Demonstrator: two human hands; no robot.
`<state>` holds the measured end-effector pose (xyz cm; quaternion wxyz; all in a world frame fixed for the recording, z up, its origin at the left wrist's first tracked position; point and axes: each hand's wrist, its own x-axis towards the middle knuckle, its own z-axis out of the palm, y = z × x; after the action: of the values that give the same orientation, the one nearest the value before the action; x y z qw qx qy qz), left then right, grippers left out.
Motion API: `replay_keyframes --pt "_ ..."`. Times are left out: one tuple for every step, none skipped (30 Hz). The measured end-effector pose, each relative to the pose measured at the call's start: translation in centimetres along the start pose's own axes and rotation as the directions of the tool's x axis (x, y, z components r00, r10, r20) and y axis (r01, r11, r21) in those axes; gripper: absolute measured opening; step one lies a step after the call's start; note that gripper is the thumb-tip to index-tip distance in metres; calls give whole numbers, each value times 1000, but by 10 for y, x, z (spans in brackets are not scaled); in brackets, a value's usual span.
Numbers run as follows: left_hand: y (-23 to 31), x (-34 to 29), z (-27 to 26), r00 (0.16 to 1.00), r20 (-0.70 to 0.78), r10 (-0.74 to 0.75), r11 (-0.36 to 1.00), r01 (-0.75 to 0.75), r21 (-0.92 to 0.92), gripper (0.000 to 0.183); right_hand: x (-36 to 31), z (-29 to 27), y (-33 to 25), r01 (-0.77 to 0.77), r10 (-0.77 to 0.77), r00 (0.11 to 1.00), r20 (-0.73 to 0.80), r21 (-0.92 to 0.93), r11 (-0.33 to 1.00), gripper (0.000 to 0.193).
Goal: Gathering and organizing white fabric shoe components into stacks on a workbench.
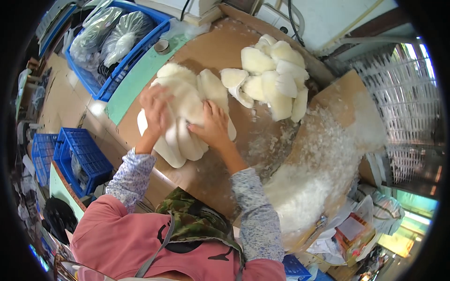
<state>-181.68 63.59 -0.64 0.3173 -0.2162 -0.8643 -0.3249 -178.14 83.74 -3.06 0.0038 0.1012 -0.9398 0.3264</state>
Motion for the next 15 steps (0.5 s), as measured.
replay_keyframes --pt "8 2 -2 980 129 153 988 -154 -6 39 4 -8 13 -9 9 1000 -9 4 1000 73" --pt "12 2 1 977 124 172 985 -171 -19 39 9 -24 32 -29 28 1000 7 173 985 67" --pt "11 -2 10 946 293 143 989 -143 -20 34 17 -33 46 -49 42 999 27 342 938 62" --pt "10 -6 18 885 452 112 993 -119 -12 30 28 -38 57 -49 49 999 9 342 938 62" --pt "8 -9 22 880 456 134 990 -141 -19 30 42 -42 66 3 12 991 -135 109 994 59" --pt "7 -11 25 895 434 107 992 -127 18 32 53 -46 75 13 -51 962 -267 -144 990 57" --pt "5 -13 26 909 410 81 992 -113 54 33 64 -46 81 -4 -39 955 -293 -145 989 57" --pt "7 -13 27 901 425 86 993 -112 38 36 73 -42 88 4 -94 946 -310 -280 960 51" --pt "13 -11 27 897 425 122 990 -140 11 36 79 -40 98 5 -149 936 -318 -413 911 45" --pt "19 -9 28 889 441 123 991 -131 -12 36 81 -40 109 27 -202 918 -341 -455 890 34" --pt "21 -8 25 880 461 112 993 -115 -21 36 85 -43 113 4 -189 914 -360 -459 889 34" --pt "23 -5 24 871 478 116 993 -111 -40 37 86 -49 118 -20 -130 906 -404 -345 938 31" --pt "26 -1 26 866 479 145 989 -128 -68 37 83 -57 126 -42 -66 895 -442 -230 972 27" --pt "21 -2 15 879 469 83 996 -57 -69 37 87 -61 111 -39 -6 867 -499 -81 996 19" --pt "25 5 12 892 450 46 994 5 -110 37 81 -71 111 -34 209 823 -528 322 946 16"
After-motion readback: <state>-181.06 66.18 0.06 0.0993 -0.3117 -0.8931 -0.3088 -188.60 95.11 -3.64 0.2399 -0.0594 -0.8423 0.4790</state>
